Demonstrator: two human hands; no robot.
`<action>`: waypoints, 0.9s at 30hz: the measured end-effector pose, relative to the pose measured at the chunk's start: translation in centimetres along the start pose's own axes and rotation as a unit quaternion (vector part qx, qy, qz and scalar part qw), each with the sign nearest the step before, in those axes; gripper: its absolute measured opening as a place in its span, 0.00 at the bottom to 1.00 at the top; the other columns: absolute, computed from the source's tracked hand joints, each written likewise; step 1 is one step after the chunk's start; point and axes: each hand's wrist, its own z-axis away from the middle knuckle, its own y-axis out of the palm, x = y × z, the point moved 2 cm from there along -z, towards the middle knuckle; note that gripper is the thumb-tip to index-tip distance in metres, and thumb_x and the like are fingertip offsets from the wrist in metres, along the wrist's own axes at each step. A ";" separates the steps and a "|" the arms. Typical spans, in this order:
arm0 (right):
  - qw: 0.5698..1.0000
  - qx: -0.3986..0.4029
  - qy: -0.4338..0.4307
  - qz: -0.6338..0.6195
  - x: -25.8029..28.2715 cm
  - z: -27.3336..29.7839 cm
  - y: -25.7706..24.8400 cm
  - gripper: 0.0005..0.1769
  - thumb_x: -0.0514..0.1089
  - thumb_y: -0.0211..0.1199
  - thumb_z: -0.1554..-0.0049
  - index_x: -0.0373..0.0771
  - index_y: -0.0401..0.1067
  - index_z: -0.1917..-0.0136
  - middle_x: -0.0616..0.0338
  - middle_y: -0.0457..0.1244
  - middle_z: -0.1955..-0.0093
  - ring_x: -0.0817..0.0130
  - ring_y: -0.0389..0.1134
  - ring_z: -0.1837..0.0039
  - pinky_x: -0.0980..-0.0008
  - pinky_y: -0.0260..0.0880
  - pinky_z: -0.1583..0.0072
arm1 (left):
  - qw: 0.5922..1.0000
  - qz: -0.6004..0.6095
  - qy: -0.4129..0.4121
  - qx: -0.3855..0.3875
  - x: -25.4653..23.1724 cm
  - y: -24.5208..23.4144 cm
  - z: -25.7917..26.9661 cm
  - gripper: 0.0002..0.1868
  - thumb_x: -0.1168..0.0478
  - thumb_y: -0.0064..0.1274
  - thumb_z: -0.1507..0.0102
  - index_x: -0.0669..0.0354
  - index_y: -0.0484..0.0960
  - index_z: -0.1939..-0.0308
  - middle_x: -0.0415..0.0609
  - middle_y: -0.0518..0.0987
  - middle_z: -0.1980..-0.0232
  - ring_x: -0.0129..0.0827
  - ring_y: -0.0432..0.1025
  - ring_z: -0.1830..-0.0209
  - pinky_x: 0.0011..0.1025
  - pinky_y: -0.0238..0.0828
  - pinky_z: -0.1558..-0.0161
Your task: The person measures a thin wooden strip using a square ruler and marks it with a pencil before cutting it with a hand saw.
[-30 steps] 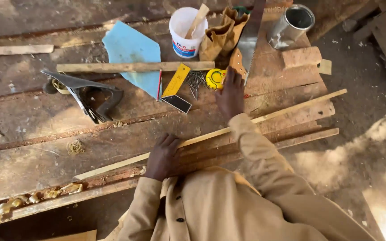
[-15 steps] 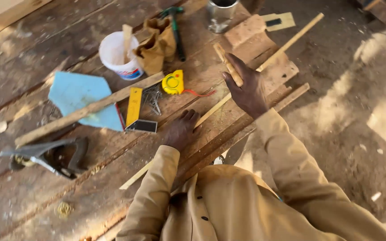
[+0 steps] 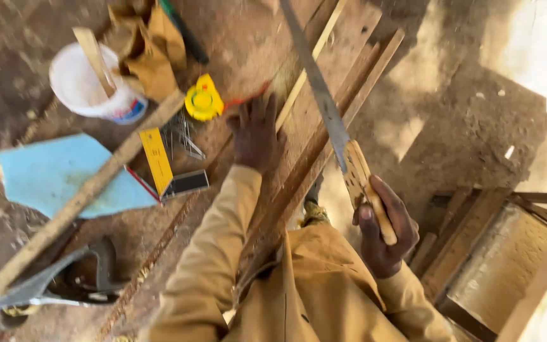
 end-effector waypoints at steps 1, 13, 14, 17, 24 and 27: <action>1.000 -0.019 0.023 0.007 -0.1 1.5 -0.1 0.20 0.40 0.54 0.49 0.20 0.66 0.49 0.50 0.60 0.73 0.70 0.59 0.77 0.72 0.63 0.70 | 1.000 -0.014 0.014 0.014 0.2 0.5 -0.2 0.35 0.52 0.56 0.54 0.52 0.65 0.44 0.52 0.64 0.47 0.46 0.57 0.47 0.45 0.57 0.58; 0.985 -0.034 0.164 -0.029 0.7 8.3 -1.3 0.21 0.47 0.49 0.43 0.28 0.63 0.43 0.61 0.56 0.77 0.76 0.56 0.74 0.78 0.62 0.68 | 0.994 0.089 -0.017 0.065 0.6 1.4 -0.6 0.40 0.56 0.57 0.51 0.35 0.56 0.36 0.55 0.59 0.48 0.53 0.55 0.53 0.51 0.55 0.61; 0.981 -0.033 0.184 -0.045 0.5 8.6 -1.3 0.21 0.45 0.47 0.42 0.28 0.62 0.42 0.59 0.55 0.77 0.74 0.57 0.73 0.76 0.65 0.67 | 0.994 0.083 -0.013 0.077 0.4 1.2 -0.7 0.39 0.57 0.55 0.51 0.30 0.58 0.38 0.55 0.58 0.50 0.54 0.55 0.54 0.51 0.55 0.61; 0.980 0.005 0.194 -0.047 1.0 9.1 -1.9 0.22 0.46 0.44 0.41 0.28 0.60 0.40 0.60 0.55 0.76 0.73 0.57 0.72 0.73 0.66 0.66 | 0.989 0.118 -0.022 0.082 0.3 1.3 -0.5 0.37 0.57 0.52 0.50 0.30 0.58 0.38 0.54 0.57 0.51 0.57 0.53 0.54 0.50 0.51 0.62; 0.958 -0.055 0.242 -0.142 -1.0 11.7 -3.0 0.21 0.46 0.45 0.41 0.28 0.62 0.41 0.60 0.51 0.79 0.74 0.51 0.75 0.73 0.57 0.72 | 0.996 0.092 0.014 0.003 0.5 3.1 -0.2 0.33 0.54 0.56 0.51 0.35 0.66 0.42 0.55 0.58 0.53 0.55 0.53 0.55 0.48 0.52 0.64; 0.954 -0.062 0.242 -0.167 -1.1 12.1 -3.0 0.22 0.46 0.46 0.41 0.28 0.61 0.41 0.60 0.50 0.78 0.73 0.52 0.75 0.73 0.60 0.72 | 0.995 0.091 0.022 -0.029 0.8 3.2 -0.3 0.30 0.55 0.51 0.54 0.38 0.69 0.46 0.55 0.59 0.58 0.53 0.54 0.60 0.47 0.52 0.68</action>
